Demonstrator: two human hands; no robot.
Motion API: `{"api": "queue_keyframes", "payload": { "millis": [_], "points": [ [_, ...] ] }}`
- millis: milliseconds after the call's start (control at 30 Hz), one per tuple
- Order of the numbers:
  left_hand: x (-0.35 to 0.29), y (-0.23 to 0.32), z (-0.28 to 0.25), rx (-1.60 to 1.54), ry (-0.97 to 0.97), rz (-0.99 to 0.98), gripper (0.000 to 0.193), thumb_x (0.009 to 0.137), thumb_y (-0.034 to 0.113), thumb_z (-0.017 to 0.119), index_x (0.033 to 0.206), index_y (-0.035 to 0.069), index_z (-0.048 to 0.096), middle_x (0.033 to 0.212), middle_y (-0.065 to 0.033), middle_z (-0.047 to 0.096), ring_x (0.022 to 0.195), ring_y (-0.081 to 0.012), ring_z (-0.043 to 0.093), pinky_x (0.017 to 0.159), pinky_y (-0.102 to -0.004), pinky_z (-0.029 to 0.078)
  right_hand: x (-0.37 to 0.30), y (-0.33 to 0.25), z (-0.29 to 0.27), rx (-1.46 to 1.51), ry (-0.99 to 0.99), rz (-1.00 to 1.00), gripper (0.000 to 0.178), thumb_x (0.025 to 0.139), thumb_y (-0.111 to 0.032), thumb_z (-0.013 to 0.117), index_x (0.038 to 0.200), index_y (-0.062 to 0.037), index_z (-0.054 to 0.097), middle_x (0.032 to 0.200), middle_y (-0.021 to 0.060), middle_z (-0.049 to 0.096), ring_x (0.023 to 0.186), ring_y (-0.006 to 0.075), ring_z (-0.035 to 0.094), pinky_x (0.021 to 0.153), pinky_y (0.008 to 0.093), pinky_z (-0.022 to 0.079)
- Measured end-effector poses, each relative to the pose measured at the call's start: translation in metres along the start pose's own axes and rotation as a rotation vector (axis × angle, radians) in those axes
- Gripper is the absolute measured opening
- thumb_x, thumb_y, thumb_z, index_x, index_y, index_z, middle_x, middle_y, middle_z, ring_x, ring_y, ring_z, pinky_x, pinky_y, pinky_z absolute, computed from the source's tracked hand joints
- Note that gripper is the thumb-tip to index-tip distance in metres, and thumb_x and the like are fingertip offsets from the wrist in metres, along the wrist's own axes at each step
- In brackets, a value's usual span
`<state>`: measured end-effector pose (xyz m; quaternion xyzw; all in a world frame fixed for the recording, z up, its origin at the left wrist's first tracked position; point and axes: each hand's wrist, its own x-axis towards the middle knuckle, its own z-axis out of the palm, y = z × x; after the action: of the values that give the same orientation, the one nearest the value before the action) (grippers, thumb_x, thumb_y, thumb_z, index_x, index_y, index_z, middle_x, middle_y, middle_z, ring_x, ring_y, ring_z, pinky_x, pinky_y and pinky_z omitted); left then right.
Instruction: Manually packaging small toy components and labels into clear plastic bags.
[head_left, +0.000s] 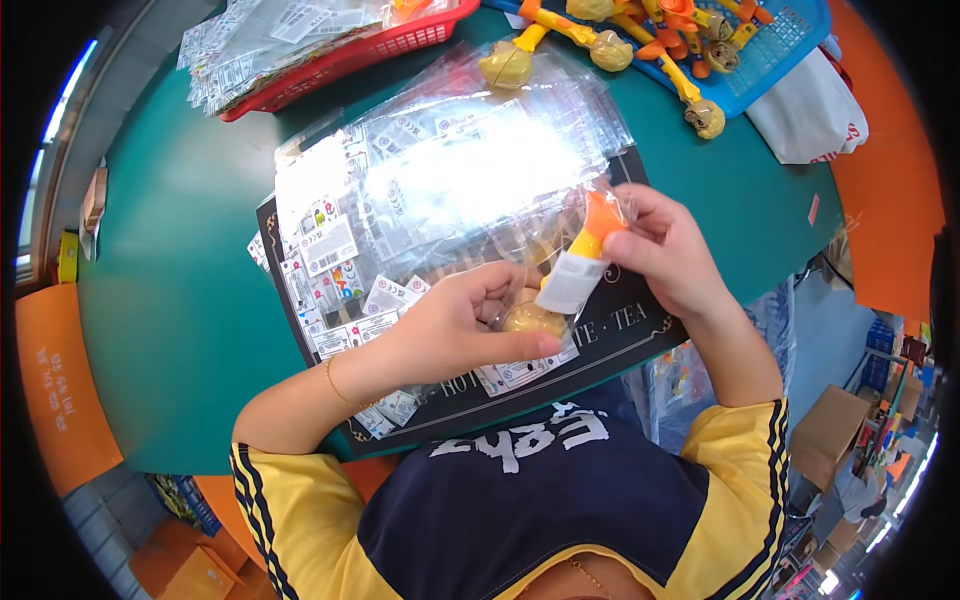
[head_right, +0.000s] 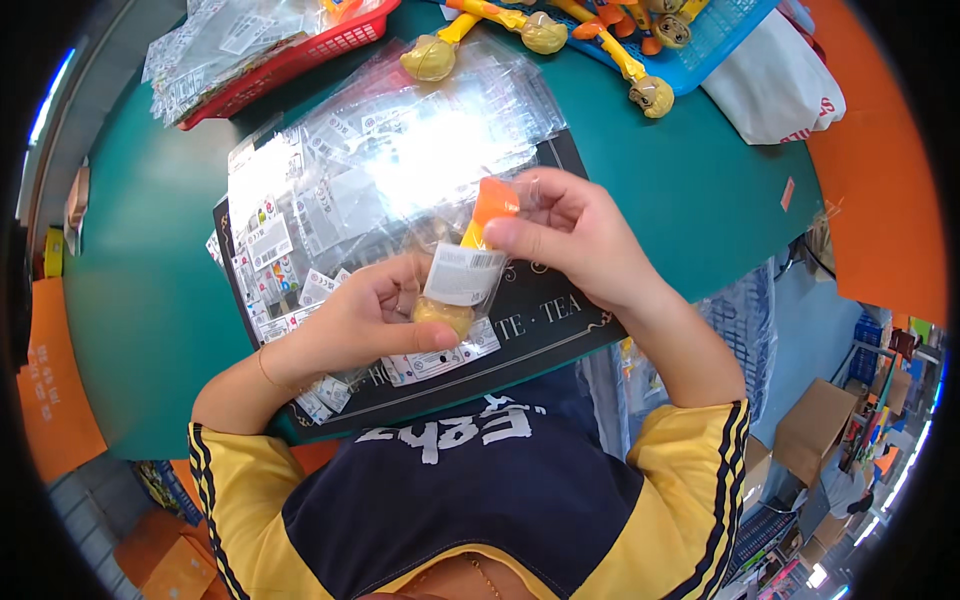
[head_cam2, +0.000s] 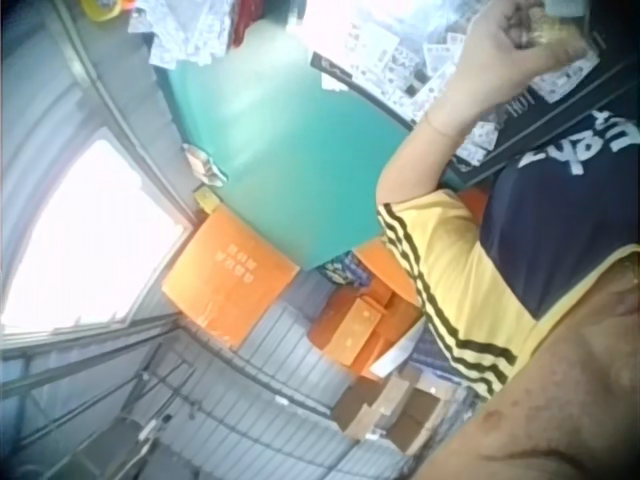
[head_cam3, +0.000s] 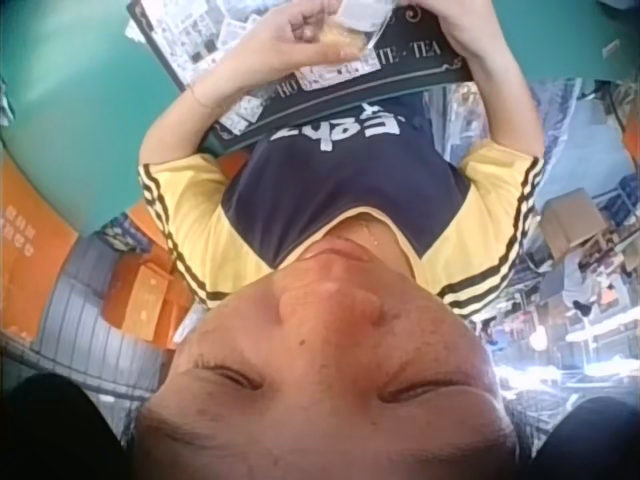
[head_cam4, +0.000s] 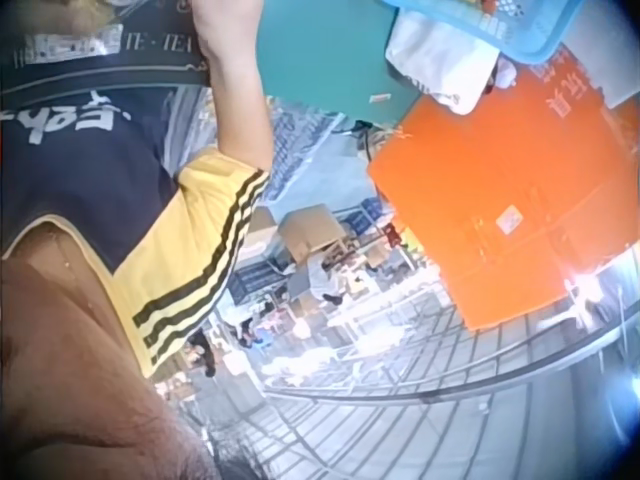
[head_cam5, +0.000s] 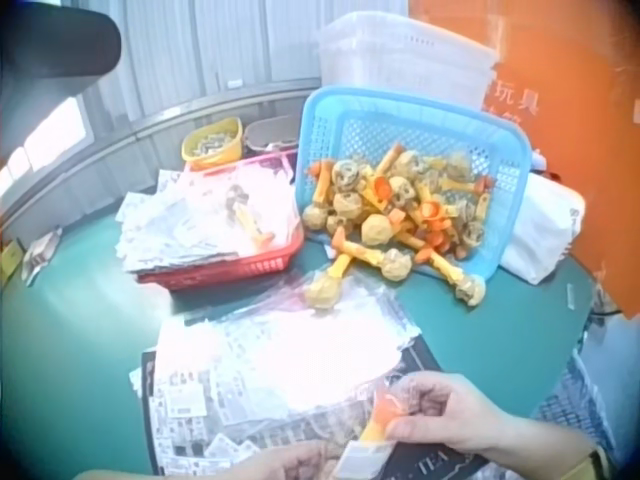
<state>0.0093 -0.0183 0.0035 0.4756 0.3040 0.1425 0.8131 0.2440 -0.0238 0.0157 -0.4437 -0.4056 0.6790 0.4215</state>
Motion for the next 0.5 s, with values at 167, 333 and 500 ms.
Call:
{"api": "queue_keyframes", "payload": {
  "millis": [167, 333, 500],
  "points": [
    [-0.001, -0.002, 0.003, 0.055, 0.057, 0.035, 0.046, 0.074, 0.017, 0.077, 0.11, 0.003, 0.051, 0.088, 0.0008, 0.061, 0.079, -0.0018, 0.055, 0.062, -0.0163, 0.043, -0.006, -0.002, 0.006, -0.006, 0.001, 0.009, 0.022, 0.081, -0.009, 0.067, 0.1, 0.0004, 0.06, 0.092, 0.004, 0.063, 0.086, 0.0091, 0.059, 0.077, 0.0228, 0.047],
    [-0.004, 0.001, 0.01, 0.132, 0.088, 0.104, 0.05, 0.074, 0.014, 0.076, 0.112, 0.002, 0.046, 0.096, -0.005, 0.058, 0.085, -0.0087, 0.058, 0.069, -0.0219, 0.05, -0.007, 0.006, 0.01, 0.07, 0.087, -0.034, 0.024, 0.082, -0.01, 0.064, 0.102, 0.0006, 0.059, 0.094, 0.0045, 0.063, 0.085, 0.0089, 0.058, 0.078, 0.0231, 0.046],
    [-0.002, -0.004, 0.008, 0.071, 0.034, 0.106, 0.054, 0.076, 0.009, 0.072, 0.118, 0.002, 0.04, 0.103, -0.0087, 0.057, 0.09, -0.0115, 0.059, 0.075, -0.0235, 0.051, -0.009, 0.016, 0.009, 0.05, 0.153, -0.108, 0.024, 0.083, -0.013, 0.062, 0.103, 0.0005, 0.059, 0.094, 0.0044, 0.063, 0.084, 0.0089, 0.057, 0.077, 0.0233, 0.045]
  ]
}}
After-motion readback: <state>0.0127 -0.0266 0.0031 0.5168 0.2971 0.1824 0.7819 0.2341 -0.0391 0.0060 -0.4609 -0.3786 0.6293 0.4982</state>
